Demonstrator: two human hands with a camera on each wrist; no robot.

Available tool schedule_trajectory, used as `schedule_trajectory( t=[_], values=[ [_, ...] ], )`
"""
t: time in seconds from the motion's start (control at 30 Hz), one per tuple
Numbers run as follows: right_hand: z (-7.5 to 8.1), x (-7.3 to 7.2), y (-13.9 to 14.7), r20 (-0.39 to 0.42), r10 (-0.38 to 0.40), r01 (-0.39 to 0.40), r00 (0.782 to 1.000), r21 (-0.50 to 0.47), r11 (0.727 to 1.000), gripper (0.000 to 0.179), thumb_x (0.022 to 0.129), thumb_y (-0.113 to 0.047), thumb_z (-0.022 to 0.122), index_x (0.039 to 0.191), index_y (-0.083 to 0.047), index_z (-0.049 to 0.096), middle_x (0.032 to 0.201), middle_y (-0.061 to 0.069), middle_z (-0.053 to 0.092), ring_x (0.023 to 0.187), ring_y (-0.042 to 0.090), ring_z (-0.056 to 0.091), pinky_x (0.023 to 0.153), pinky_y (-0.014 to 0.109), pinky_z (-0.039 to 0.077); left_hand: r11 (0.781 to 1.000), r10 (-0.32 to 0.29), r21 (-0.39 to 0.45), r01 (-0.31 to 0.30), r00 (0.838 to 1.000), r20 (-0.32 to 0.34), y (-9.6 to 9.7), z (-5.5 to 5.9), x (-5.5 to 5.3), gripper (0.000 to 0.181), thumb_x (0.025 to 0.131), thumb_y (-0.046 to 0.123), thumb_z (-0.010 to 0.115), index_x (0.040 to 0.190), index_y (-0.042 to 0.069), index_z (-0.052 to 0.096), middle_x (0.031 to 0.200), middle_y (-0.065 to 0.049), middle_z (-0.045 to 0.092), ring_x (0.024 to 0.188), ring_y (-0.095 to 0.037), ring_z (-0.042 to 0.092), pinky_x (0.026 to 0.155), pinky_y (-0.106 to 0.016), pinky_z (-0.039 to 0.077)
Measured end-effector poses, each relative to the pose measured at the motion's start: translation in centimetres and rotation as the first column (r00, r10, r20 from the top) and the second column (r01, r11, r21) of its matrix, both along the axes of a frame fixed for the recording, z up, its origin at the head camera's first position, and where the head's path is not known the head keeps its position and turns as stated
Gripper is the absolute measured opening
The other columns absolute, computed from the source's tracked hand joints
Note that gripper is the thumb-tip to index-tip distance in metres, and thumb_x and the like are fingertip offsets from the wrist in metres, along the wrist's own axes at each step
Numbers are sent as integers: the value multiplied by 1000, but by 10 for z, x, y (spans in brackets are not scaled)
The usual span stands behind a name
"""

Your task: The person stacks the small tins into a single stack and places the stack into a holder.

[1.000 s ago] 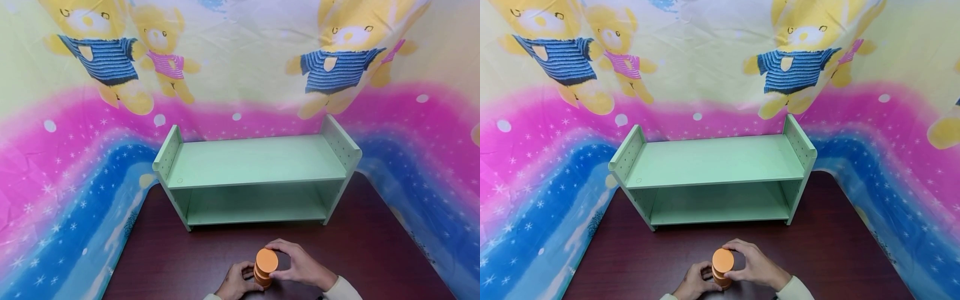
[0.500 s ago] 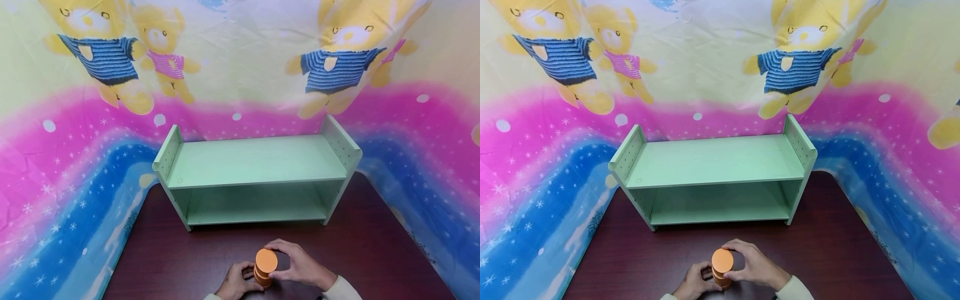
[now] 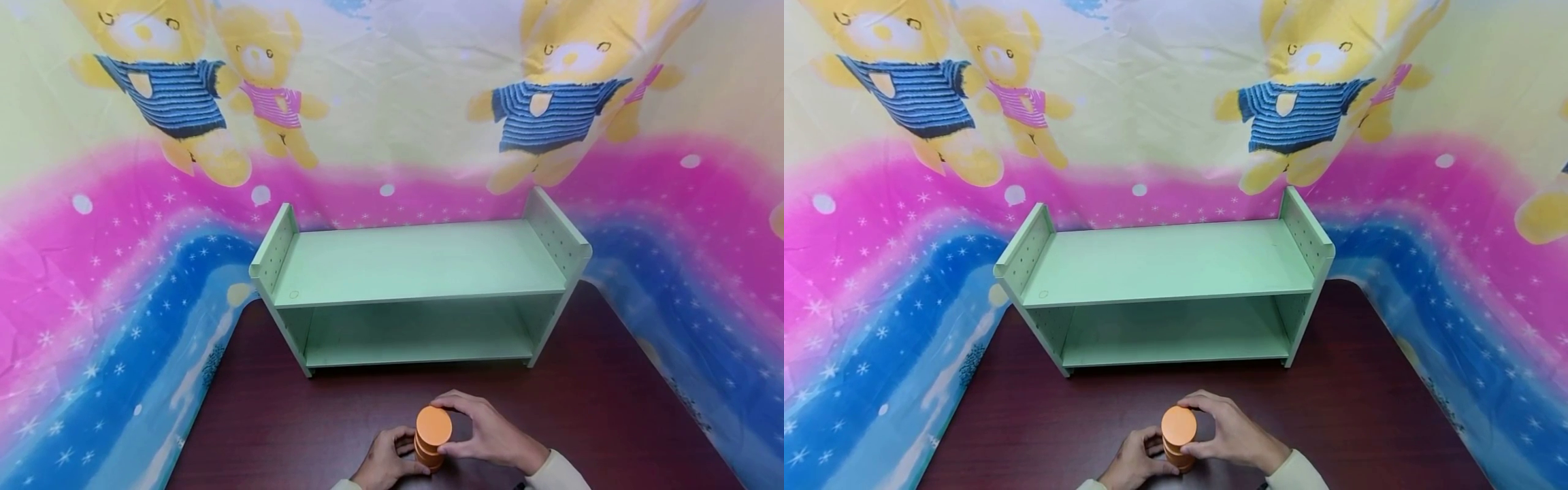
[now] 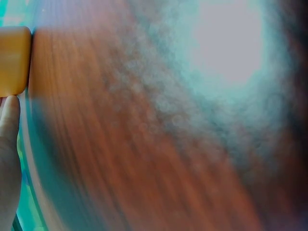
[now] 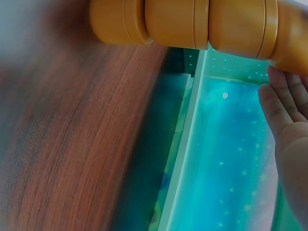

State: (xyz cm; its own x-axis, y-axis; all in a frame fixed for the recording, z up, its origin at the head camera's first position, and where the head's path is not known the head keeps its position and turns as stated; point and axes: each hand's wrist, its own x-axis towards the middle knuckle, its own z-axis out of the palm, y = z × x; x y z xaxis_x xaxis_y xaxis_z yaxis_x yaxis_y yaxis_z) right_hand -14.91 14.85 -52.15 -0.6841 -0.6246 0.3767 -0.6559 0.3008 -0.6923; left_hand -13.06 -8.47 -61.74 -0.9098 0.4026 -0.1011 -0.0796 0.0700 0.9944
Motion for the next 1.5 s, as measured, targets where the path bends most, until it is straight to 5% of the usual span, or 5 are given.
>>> schedule_trajectory(
  t=[0.7,1.03,1.5],
  values=[
    [4,1,3,-41,13,-12,999,18,1000,59,84,-32,83,132,-6,60,122,2,64,109,17,63,90,34,57,1000,1,-13,0,1000,14,1,1,0,48,67,-5,89,110,-1,68,112,-11,70,107,-26,68,87,-29,58],
    [1,2,7,58,-20,17,998,45,999,63,82,-34,84,134,-8,59,125,-2,62,112,14,62,90,38,57,1000,-2,-19,2,1000,20,0,-1,-2,49,67,-6,89,111,0,68,113,-11,70,106,-27,68,86,-31,59],
    [-6,2,13,17,-28,28,999,39,999,63,80,-33,86,132,-8,60,122,-1,63,111,16,63,89,35,57,1000,0,4,0,999,39,1,-1,-1,48,67,-8,88,110,-1,68,112,-12,70,106,-28,68,86,-29,58]
  ],
)
